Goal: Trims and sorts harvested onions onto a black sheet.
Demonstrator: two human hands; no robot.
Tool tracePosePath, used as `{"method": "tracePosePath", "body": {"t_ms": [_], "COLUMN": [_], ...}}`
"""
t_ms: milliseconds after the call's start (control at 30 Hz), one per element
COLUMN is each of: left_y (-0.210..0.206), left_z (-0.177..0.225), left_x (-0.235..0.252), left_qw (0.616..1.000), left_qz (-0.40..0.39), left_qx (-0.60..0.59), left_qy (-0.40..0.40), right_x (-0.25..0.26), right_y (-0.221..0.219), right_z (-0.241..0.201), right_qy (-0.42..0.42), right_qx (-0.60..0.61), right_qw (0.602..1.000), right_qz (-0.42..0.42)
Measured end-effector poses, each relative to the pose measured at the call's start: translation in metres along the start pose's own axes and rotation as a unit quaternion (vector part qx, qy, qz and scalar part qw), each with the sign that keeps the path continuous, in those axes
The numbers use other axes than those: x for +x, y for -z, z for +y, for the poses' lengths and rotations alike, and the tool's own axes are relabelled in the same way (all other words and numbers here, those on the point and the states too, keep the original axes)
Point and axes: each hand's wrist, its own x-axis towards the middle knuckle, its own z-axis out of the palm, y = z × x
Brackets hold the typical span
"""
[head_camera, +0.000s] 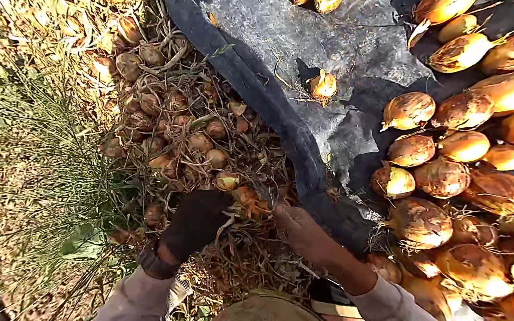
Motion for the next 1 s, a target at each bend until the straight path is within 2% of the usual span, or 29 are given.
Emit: {"method": "tracePosePath", "body": {"t_ms": [67, 133, 167, 233, 267, 333, 367, 433, 467, 500, 567, 600, 667, 767, 900, 967, 1000], "left_y": [0.004, 0.008, 0.008, -0.008, -0.016, -0.032, -0.04, -0.051, -0.049, -0.042, -0.032, -0.035, -0.054, -0.077, -0.098, -0.099, -0.094], "left_z": [0.001, 0.009, 0.018, 0.033, 0.042, 0.051, 0.048, 0.033, 0.027, 0.024, 0.011, 0.004, 0.0, 0.013, 0.018, 0.01, 0.003], "left_x": [0.007, 0.007, 0.005, -0.001, -0.003, -0.009, -0.014, -0.025, -0.021, -0.013, 0.006, 0.008, 0.005, -0.002, 0.0, -0.007, -0.014], "left_qw": [0.996, 0.993, 0.993, 0.994, 0.991, 0.977, 0.975, 0.977, 0.983, 0.985, 0.961, 0.949, 0.944, 0.936, 0.913, 0.926, 0.942], "left_qz": [0.004, -0.003, -0.031, -0.077, -0.117, -0.192, -0.186, -0.089, -0.038, -0.038, -0.118, -0.166, -0.23, -0.268, -0.306, -0.283, -0.253], "left_qx": [0.043, -0.015, -0.052, -0.072, -0.069, -0.074, -0.086, -0.145, -0.126, -0.071, 0.033, 0.073, 0.108, 0.109, 0.14, 0.11, 0.05], "left_qy": [0.078, 0.113, 0.105, 0.023, 0.017, 0.062, 0.085, 0.128, 0.127, 0.153, 0.249, 0.257, 0.212, 0.201, 0.231, 0.224, 0.215], "right_x": [-0.002, 0.002, 0.004, 0.003, 0.003, 0.004, 0.005, 0.006, 0.006, 0.005, 0.006, 0.006, 0.01, 0.009, 0.004, 0.0, -0.004], "right_y": [-0.003, -0.003, -0.002, -0.003, -0.005, -0.016, -0.018, -0.012, -0.005, 0.003, 0.025, 0.037, 0.058, 0.063, 0.044, 0.037, 0.034], "right_z": [0.006, 0.018, 0.025, 0.03, 0.027, 0.024, 0.025, 0.022, 0.018, 0.013, -0.007, -0.018, -0.037, -0.05, -0.029, -0.008, 0.0], "right_qy": [-0.012, -0.042, -0.058, -0.066, -0.045, 0.018, 0.035, 0.041, 0.038, 0.044, 0.096, 0.12, 0.165, 0.204, 0.146, 0.105, 0.087], "right_qx": [0.013, 0.022, 0.015, -0.003, -0.002, 0.019, 0.002, -0.088, -0.122, -0.131, -0.109, -0.103, -0.086, -0.054, -0.092, -0.099, -0.105], "right_qw": [1.0, 0.998, 0.996, 0.995, 0.996, 0.995, 0.994, 0.991, 0.987, 0.984, 0.976, 0.969, 0.95, 0.945, 0.964, 0.971, 0.973], "right_qz": [0.012, 0.052, 0.068, 0.077, 0.079, 0.097, 0.101, 0.095, 0.099, 0.11, 0.161, 0.191, 0.249, 0.249, 0.2, 0.191, 0.187]}}
